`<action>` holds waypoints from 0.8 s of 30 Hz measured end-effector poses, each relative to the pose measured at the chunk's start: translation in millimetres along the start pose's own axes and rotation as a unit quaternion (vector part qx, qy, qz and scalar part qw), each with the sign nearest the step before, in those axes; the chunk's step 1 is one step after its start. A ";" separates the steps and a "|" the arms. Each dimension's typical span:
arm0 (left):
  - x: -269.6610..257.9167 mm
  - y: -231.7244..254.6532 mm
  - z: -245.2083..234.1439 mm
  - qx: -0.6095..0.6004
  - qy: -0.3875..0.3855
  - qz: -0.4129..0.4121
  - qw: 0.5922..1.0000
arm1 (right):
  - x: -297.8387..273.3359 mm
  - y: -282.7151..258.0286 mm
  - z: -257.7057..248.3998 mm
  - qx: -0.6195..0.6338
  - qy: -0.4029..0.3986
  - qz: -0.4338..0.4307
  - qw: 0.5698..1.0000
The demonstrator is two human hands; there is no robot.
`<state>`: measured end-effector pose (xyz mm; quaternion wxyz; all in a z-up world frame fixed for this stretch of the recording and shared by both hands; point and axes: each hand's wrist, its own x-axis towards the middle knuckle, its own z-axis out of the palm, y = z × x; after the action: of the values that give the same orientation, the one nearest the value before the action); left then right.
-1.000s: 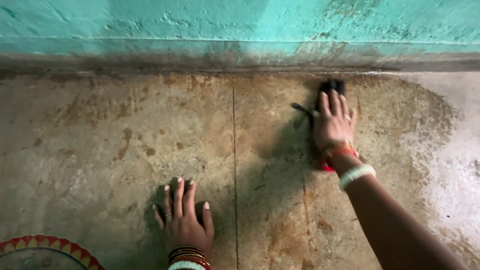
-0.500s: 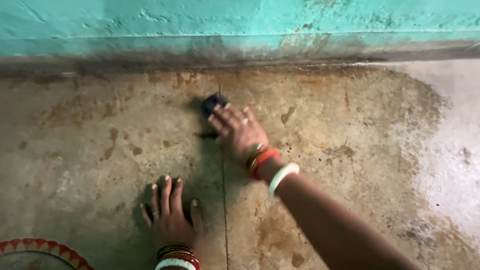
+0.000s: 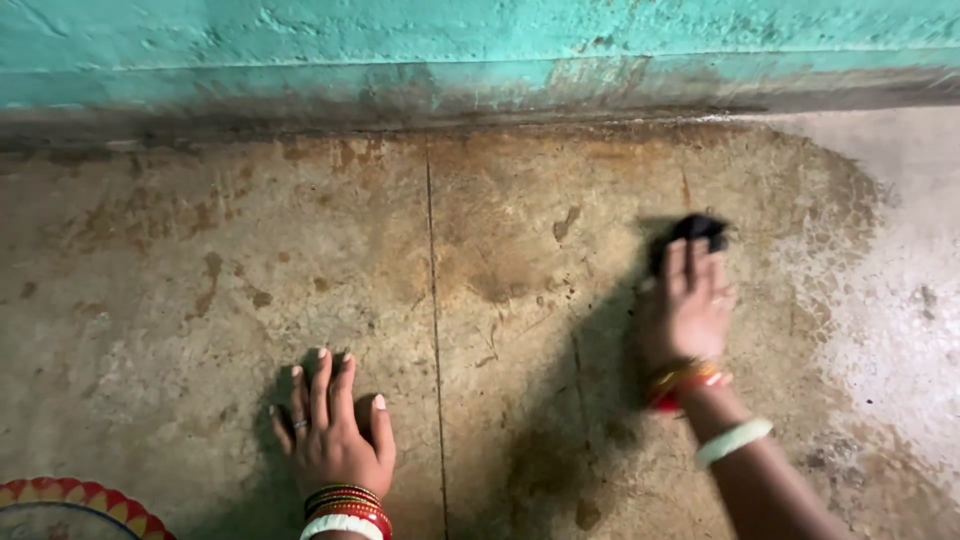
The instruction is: Clean the floor using a damp cloth by wiping the surface repeatedly.
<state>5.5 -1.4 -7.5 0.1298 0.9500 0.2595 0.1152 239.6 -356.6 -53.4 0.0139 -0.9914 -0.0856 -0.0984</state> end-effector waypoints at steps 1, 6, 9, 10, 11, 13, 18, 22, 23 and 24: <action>-0.7 -1.1 0.1 0.001 -0.001 0.001 1.000 | -7.2 -35.3 -22.3 0.001 -0.001 0.001 1.000; -1.6 0.4 0.7 -0.011 0.020 0.015 1.000 | -22.4 -142.5 -47.7 0.094 -0.096 -0.156 0.978; -3.8 -2.0 3.0 -0.015 0.030 0.020 0.999 | 30.9 -135.4 -28.0 0.087 -0.116 -0.197 0.970; -4.0 -1.4 3.3 -0.017 0.028 0.022 0.999 | 48.9 -120.0 -27.9 0.085 -0.116 -0.194 0.970; -3.9 -1.2 3.7 -0.020 0.029 0.022 0.999 | 66.9 -104.8 -27.9 0.049 -0.101 -0.174 0.978; -5.7 -0.4 2.3 -0.022 0.027 0.022 0.999 | 92.7 -61.0 -19.8 0.011 -0.088 -0.152 0.984; -5.1 1.9 -1.0 -0.009 0.013 0.013 1.000 | 100.4 66.8 -4.8 0.041 -0.059 0.010 0.997; -4.6 0.5 -0.7 -0.002 0.020 0.017 1.000 | 20.5 70.7 -7.5 0.067 -0.032 0.040 0.996; -5.5 -0.3 -0.6 0.001 0.020 0.017 1.000 | -2.5 56.5 -11.2 0.055 -0.018 0.019 0.998; -4.3 0.5 0.9 0.003 0.021 0.018 1.000 | -24.1 44.1 -15.4 0.043 -0.002 -0.001 0.999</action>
<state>2.5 -4.3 -8.9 0.1195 0.9522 0.2457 0.1366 220.9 -404.7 -43.5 0.0559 -0.9900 -0.0905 -0.0931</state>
